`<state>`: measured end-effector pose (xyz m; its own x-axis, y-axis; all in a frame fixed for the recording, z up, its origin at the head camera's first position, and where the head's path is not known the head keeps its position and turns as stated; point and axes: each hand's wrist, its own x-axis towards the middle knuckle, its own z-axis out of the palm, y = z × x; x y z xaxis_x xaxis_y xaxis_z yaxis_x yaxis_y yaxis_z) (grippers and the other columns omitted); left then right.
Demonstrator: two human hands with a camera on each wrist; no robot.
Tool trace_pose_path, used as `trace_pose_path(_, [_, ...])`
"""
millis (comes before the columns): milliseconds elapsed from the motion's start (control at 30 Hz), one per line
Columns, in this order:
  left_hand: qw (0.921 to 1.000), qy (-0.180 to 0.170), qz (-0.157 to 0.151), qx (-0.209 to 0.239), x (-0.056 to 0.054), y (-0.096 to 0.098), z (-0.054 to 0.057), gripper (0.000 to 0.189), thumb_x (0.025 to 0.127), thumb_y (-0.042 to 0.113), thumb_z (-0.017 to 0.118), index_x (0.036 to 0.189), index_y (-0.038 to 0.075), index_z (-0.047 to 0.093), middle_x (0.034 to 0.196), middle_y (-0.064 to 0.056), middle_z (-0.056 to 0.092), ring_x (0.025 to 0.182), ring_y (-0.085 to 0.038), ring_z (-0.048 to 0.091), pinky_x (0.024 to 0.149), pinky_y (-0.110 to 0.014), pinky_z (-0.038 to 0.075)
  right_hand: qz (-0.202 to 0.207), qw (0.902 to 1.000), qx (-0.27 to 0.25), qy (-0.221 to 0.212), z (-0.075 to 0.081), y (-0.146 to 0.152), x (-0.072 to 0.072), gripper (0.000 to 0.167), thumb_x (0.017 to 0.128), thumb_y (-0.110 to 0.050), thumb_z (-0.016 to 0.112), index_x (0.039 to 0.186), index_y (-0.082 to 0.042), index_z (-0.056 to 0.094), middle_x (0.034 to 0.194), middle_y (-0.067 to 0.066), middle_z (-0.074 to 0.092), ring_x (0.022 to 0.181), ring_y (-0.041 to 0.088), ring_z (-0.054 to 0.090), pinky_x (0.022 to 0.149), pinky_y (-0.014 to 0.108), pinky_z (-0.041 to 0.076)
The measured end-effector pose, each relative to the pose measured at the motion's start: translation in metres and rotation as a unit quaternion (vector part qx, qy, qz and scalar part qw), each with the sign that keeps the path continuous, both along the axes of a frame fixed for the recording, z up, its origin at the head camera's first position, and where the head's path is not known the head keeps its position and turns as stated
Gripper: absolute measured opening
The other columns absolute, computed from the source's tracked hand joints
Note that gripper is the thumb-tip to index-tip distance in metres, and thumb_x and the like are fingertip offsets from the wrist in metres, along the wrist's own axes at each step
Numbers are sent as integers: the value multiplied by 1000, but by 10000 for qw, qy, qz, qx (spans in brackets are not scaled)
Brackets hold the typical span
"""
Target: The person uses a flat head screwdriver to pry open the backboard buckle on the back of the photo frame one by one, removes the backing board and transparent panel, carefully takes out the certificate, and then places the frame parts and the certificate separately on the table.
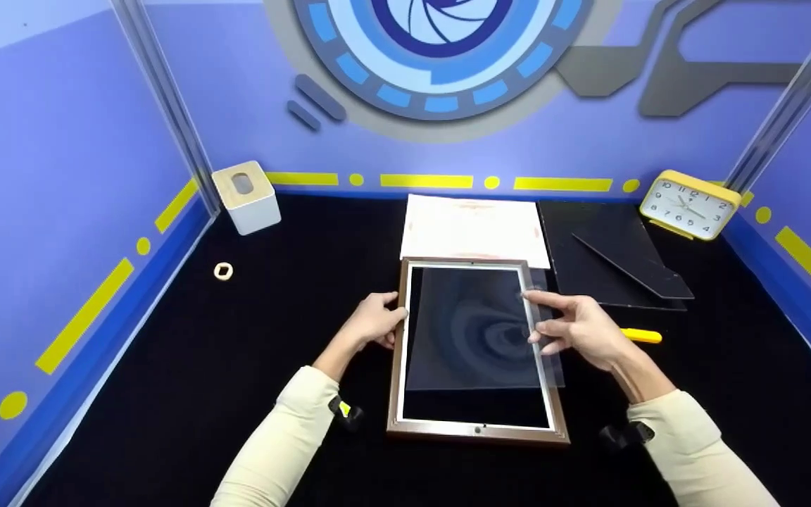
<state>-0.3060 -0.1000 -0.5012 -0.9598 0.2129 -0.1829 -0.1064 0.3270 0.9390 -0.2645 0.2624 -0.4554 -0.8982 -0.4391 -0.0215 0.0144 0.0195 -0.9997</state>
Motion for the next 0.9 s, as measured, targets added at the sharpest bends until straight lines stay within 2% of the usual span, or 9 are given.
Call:
trace_pose_path(67, [10000,-38,-38,58,-1,-1,1,64,94,11,56,152,-5,35,57,-4,51,40,-12,52,48,-33,57,25,9998,-178,-48,2,1,-2,66,91,13,60,150,14,29,104,30,64,77,20,71,61,28,59])
trace_pose_path(133, [9999,-77,-97,107,-1,-2,2,64,95,11,57,152,-5,33,55,-3,48,41,-12,53,48,-33,57,8,9994,-341,-58,4,0,-3,67,91,14,60,150,15,28,98,28,65,77,19,71,61,28,59])
trace_pose_path(233, [9996,-132,-202,142,-2,-5,4,64,98,11,58,153,-6,31,56,-4,49,42,-13,54,47,-32,56,-118,9985,-525,-26,7,-4,-4,66,91,14,61,150,14,30,110,19,65,77,20,71,61,28,59])
trace_pose_path(333, [9991,-106,-400,112,-1,-7,4,66,99,13,59,153,-8,28,61,-7,54,44,-13,56,47,-30,55,-326,9973,-661,-3,10,-11,-5,66,90,15,61,149,14,31,137,20,53,76,20,72,61,27,58])
trace_pose_path(400, [9979,1,-655,-21,1,-9,4,68,100,15,58,154,-8,23,66,-7,56,46,-14,57,48,-30,55,-398,9967,-711,17,12,-17,-8,67,90,16,60,149,15,30,147,26,43,76,19,72,61,26,58])
trace_pose_path(500, [9918,214,-1235,-262,4,-18,7,76,102,19,57,158,-4,12,77,-11,59,53,-17,61,54,-33,58,-400,9966,-725,14,17,-29,-19,66,90,17,59,148,16,29,155,32,27,75,18,71,61,26,58])
trace_pose_path(600, [9815,362,-1822,-472,8,-27,12,84,101,25,60,161,5,5,88,-14,60,60,-20,64,61,-37,59,-420,9966,-711,-56,24,-46,-34,64,91,17,58,148,16,29,155,31,27,75,18,71,62,26,58])
trace_pose_path(700, [9681,501,-2347,-715,9,-33,17,92,97,30,68,162,10,5,93,-14,61,65,-21,63,67,-36,58,-474,9959,-747,-164,31,-68,-50,64,92,16,56,149,15,29,154,30,30,75,17,71,64,26,58])
trace_pose_path(900, [9232,1019,-3168,-1924,15,-30,24,122,78,39,87,161,5,4,98,1,62,86,-9,60,84,-25,50,-467,9944,-858,-415,34,-125,-85,63,92,17,54,150,13,29,152,27,37,73,18,69,65,28,59])
